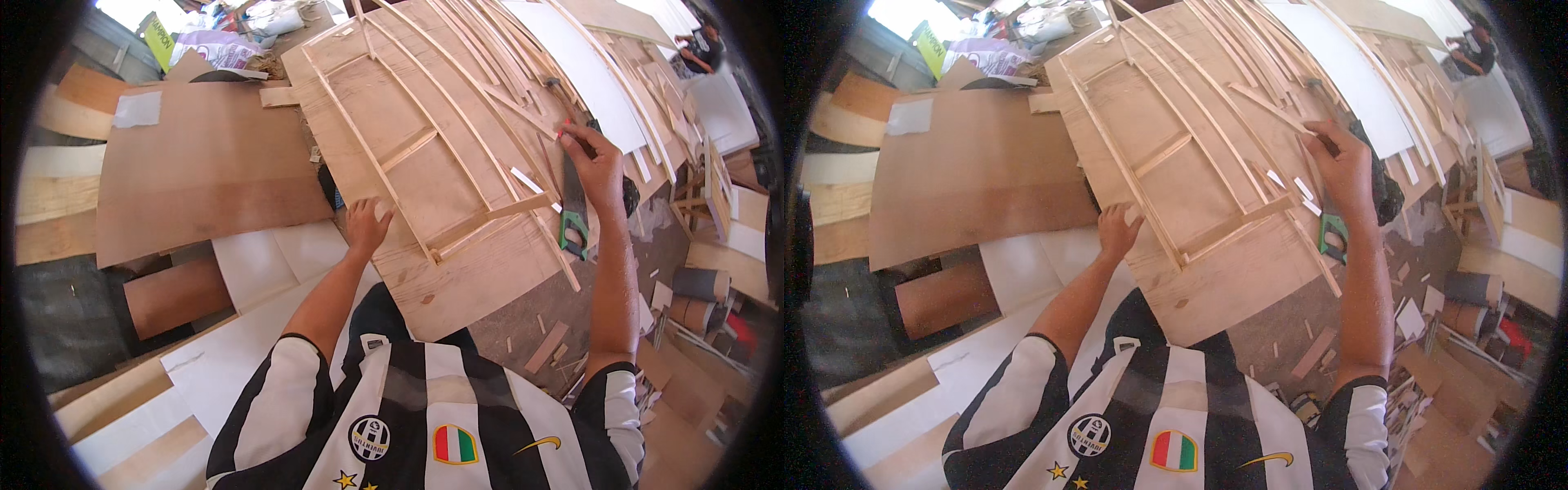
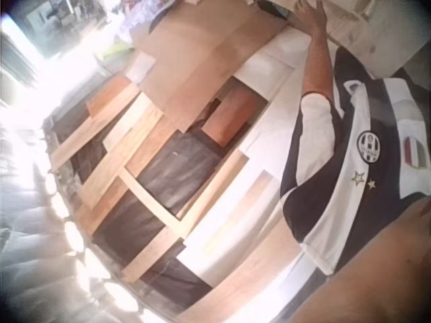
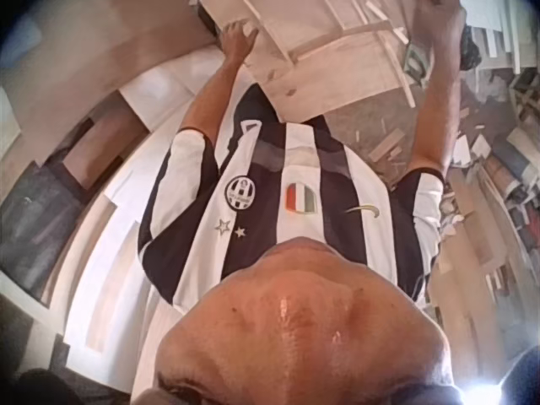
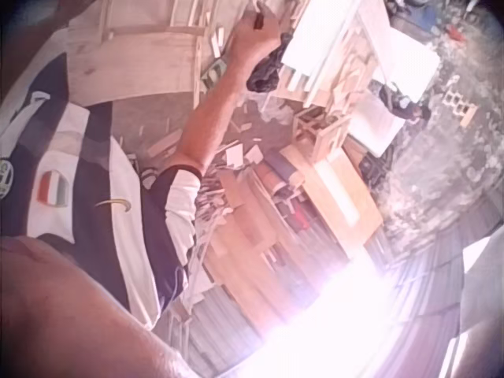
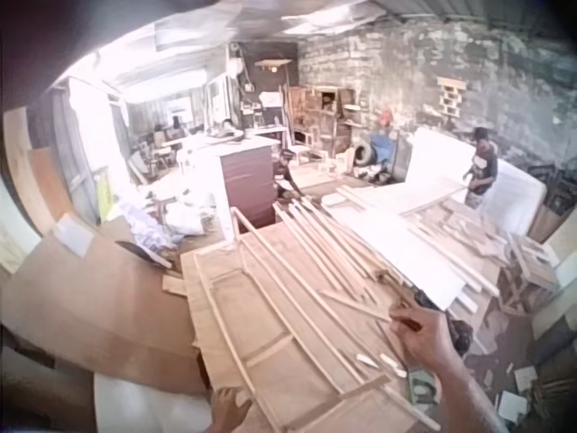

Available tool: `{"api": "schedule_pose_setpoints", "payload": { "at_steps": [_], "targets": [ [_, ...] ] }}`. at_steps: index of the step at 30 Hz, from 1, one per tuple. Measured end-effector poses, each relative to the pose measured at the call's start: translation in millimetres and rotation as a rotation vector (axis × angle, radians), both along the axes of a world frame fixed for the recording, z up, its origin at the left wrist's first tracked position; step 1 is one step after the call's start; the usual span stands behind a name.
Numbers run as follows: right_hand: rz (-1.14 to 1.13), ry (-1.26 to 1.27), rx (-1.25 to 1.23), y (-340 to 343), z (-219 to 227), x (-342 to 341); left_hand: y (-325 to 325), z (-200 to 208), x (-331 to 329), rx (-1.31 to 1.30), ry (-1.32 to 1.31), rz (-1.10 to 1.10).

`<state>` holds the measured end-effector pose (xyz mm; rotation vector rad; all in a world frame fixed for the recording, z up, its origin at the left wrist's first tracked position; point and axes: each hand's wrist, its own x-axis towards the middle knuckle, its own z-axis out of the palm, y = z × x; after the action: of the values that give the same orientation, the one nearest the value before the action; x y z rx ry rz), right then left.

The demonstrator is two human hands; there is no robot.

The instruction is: The person assembles a small wooden frame by marking pieces with a pencil, cutting a piece with a saw, retrieving hardware from a bag on the floor, and hammering nails into the joints.

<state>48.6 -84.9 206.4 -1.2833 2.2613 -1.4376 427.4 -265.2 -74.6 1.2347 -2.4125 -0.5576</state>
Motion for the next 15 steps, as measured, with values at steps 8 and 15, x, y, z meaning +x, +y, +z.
{"api": "schedule_pose_setpoints", "payload": {
  "at_steps": [8, 15],
  "targets": [
    [0.119, 0.224, 0.178, -58, 48, 78, -85, 3, -71, -0.077, -0.106, -0.105],
    [0.202, 0.301, 0.240, -128, -23, 97, -144, -33, -90, -0.083, -0.209, -0.376]
  ]
}}
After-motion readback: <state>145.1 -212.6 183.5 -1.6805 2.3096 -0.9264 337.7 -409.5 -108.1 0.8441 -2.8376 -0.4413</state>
